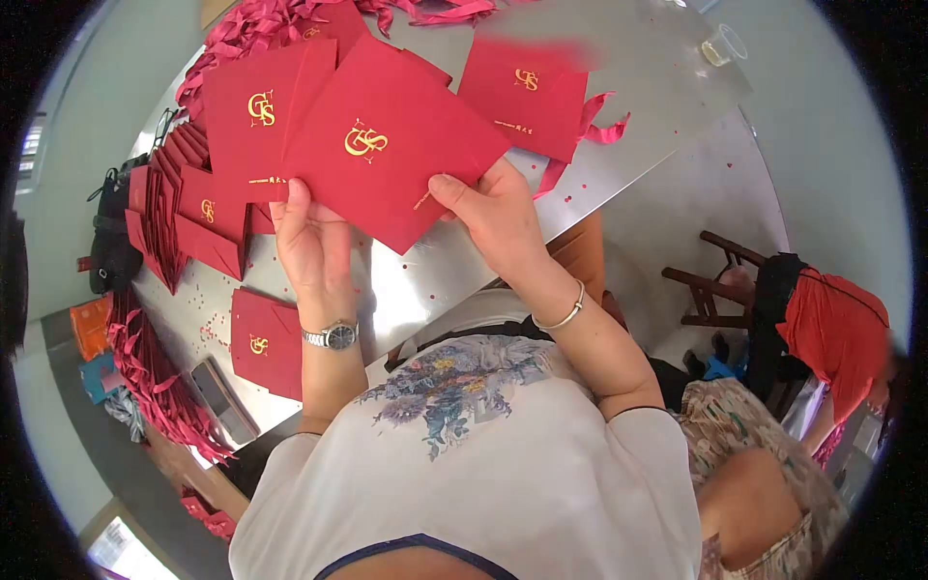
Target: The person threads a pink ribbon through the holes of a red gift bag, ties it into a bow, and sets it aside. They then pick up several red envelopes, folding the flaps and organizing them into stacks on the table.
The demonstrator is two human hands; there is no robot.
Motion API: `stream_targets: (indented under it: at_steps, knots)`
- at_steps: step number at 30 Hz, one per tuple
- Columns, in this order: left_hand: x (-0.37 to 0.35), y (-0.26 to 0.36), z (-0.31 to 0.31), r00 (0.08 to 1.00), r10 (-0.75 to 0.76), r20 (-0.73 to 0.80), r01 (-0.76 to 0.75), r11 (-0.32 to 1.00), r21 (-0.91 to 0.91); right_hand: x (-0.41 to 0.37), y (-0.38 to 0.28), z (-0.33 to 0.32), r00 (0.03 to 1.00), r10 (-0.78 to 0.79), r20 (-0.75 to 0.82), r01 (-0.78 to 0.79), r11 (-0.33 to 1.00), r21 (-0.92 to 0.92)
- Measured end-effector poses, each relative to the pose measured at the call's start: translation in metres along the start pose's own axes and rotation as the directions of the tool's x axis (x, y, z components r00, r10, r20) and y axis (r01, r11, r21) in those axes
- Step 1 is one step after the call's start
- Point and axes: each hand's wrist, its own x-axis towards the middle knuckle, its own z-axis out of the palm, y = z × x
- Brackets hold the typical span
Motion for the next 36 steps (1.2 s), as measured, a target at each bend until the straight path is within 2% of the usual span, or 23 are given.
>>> stream_targets:
  at_steps: [3, 5, 6, 7, 8, 9, 11, 12, 13, 14, 15, 17, 18, 20, 24, 26, 27, 29, 31, 32, 33, 36]
  knots:
    - [0.002, 0.000, 0.000, 0.999, -0.024, -0.036, 0.023, 1.000, -0.012, 0.002, 0.005, -0.005, 0.999, -0.026, 0.025, 0.026, 1.000, -0.008]
    - [0.004, -0.001, 0.001, 0.994, 0.040, -0.100, -0.038, 0.999, 0.020, 0.002, -0.001, -0.008, 0.997, -0.064, 0.042, 0.066, 0.997, -0.038]
    - [0.006, -0.004, -0.004, 0.990, 0.085, -0.114, -0.080, 0.996, 0.050, 0.001, -0.007, -0.016, 0.999, -0.026, 0.029, 0.029, 0.996, -0.090]
    - [0.007, -0.002, -0.005, 0.991, 0.090, -0.095, -0.084, 0.995, 0.063, -0.001, -0.015, -0.020, 1.000, 0.006, 0.008, -0.005, 0.989, -0.147]
    - [0.007, 0.001, -0.006, 0.993, 0.093, -0.076, -0.087, 0.993, 0.076, -0.001, -0.020, -0.027, 0.999, -0.038, -0.016, 0.036, 0.992, -0.118]
    - [0.008, 0.004, -0.011, 0.990, 0.078, -0.120, -0.069, 0.995, 0.078, 0.003, -0.023, -0.040, 0.991, -0.125, -0.051, 0.102, 0.941, -0.321]
    - [0.010, 0.009, -0.019, 0.994, 0.063, -0.095, -0.059, 0.998, 0.037, 0.020, -0.025, -0.084, 0.948, -0.295, -0.123, 0.141, 0.732, -0.666]
    - [0.011, 0.010, -0.019, 0.991, 0.078, -0.105, -0.073, 0.996, 0.052, 0.026, -0.035, -0.092, 0.901, -0.399, -0.173, 0.060, 0.509, -0.858]
    - [0.011, 0.011, -0.021, 0.992, 0.075, -0.101, -0.070, 0.996, 0.046, 0.032, -0.043, -0.098, 0.842, -0.507, -0.184, -0.061, 0.251, -0.966]
    - [0.011, 0.011, -0.024, 0.992, 0.067, -0.111, -0.065, 0.998, 0.021, 0.040, -0.046, -0.107, 0.832, -0.491, -0.258, -0.154, 0.243, -0.958]
    - [0.011, 0.011, -0.025, 0.991, 0.063, -0.120, -0.063, 0.998, -0.002, 0.044, -0.046, -0.108, 0.829, -0.497, -0.257, -0.152, 0.243, -0.958]
    - [0.009, 0.013, -0.024, 0.989, 0.077, -0.125, -0.079, 0.997, -0.015, 0.052, -0.046, -0.107, 0.850, -0.428, -0.307, -0.292, 0.102, -0.951]
    - [0.010, 0.014, -0.023, 0.987, 0.088, -0.133, -0.093, 0.995, -0.026, 0.056, -0.042, -0.110, 0.847, -0.437, -0.302, -0.285, 0.107, -0.953]
    - [0.010, 0.016, -0.022, 0.989, 0.106, -0.106, -0.108, 0.994, -0.021, 0.062, -0.039, -0.115, 0.836, -0.464, -0.294, -0.222, 0.205, -0.953]
    - [0.010, 0.018, -0.018, 0.984, 0.141, -0.109, -0.144, 0.990, -0.016, 0.063, -0.043, -0.120, 0.794, -0.527, -0.303, -0.181, 0.272, -0.945]
    - [0.009, 0.020, -0.016, 0.978, 0.153, -0.141, -0.156, 0.988, -0.013, 0.066, -0.040, -0.128, 0.749, -0.543, -0.379, 0.078, 0.641, -0.764]
    - [0.007, 0.019, -0.013, 0.980, 0.128, -0.150, -0.132, 0.991, -0.018, 0.067, -0.042, -0.134, 0.773, -0.522, -0.360, 0.219, 0.752, -0.621]
    - [0.009, 0.019, -0.009, 0.970, 0.084, -0.228, -0.093, 0.995, -0.032, 0.074, -0.039, -0.147, 0.771, -0.548, -0.323, 0.237, 0.719, -0.653]
    - [0.009, 0.025, -0.001, 0.965, 0.150, -0.216, -0.157, 0.988, -0.013, 0.067, -0.045, -0.130, 0.758, -0.495, -0.424, 0.208, 0.801, -0.562]
    - [0.010, 0.030, -0.006, 0.962, 0.164, -0.219, -0.173, 0.985, -0.022, 0.064, -0.041, -0.123, 0.739, -0.512, -0.438, 0.265, 0.818, -0.510]
    - [0.009, 0.032, -0.001, 0.950, 0.182, -0.254, -0.192, 0.981, -0.013, 0.066, -0.035, -0.129, 0.743, -0.508, -0.436, 0.337, 0.847, -0.412]
    - [0.011, 0.034, -0.009, 0.973, 0.183, -0.140, -0.191, 0.980, -0.049, 0.069, -0.026, -0.128, 0.781, -0.434, -0.450, 0.452, 0.889, -0.074]
